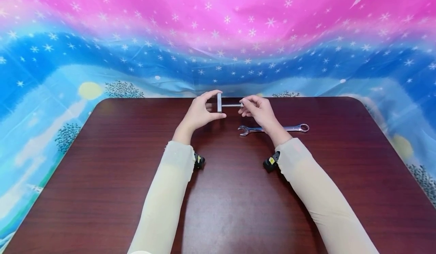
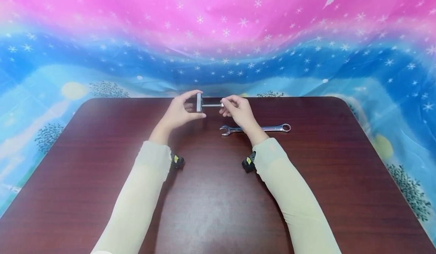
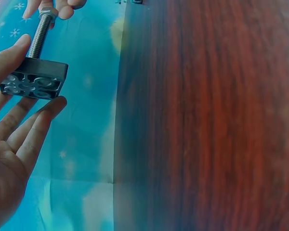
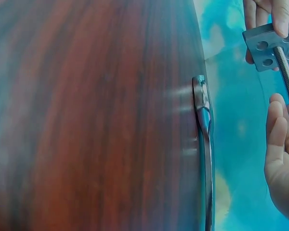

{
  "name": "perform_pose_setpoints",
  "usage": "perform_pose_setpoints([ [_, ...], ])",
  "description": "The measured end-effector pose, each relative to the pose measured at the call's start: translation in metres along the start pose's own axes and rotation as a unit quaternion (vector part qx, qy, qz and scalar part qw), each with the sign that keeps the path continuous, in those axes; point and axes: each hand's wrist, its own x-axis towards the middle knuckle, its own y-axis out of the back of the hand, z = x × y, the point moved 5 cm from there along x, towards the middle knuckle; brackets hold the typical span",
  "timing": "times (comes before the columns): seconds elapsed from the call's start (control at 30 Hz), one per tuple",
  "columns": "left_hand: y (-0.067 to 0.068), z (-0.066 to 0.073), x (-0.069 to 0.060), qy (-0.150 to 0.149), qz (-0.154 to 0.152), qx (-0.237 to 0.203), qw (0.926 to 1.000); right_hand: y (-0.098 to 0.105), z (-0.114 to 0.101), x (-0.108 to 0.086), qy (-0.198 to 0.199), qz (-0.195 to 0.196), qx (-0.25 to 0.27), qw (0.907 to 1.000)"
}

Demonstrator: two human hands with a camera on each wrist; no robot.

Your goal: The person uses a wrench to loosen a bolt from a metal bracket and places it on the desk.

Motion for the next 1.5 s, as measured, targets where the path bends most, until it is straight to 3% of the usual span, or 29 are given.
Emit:
perform_pose_setpoints([
  [0.17, -0.002, -0.002, -0.001, 0.005, -0.008, 0.001, 1.0, -0.001, 0.001, 0.0, 0.005, 0.005, -0.003, 1.0],
  [0.5, 0.0, -0.004, -0.003, 0.009, 0.005, 0.002, 0.9999, -0.004, -0.007, -0.002, 0.032, -0.015, -0.031, 0.9989],
  [0.67, 0.0, -0.002, -0.004, 0.008, 0.001, -0.003, 1.0, -0.001, -0.004, -0.001, 0.028, -0.005, -0.033, 0.9991],
  [0.83, -0.001, -0.003, -0.004, 0.01, -0.004, -0.007, 0.9999, -0.005, -0.002, 0.001, 0.025, -0.019, -0.057, 0.9979],
  [1.13, -0.002, -0.002, 0.003, 0.001, 0.0, -0.005, 1.0, -0.004, -0.002, 0.006, -0.001, -0.018, -0.025, 0.9995],
  [1.37, -0.002, -0.009, 0.005, 0.017, 0.01, -0.028, 0.9994, -0.005, -0.009, 0.012, 0.017, -0.026, -0.1, 0.9945],
  [1.5, -0.001, -0.007, 0.005, 0.012, 0.007, -0.016, 0.9998, 0.001, -0.01, 0.012, 0.01, -0.022, -0.091, 0.9956],
])
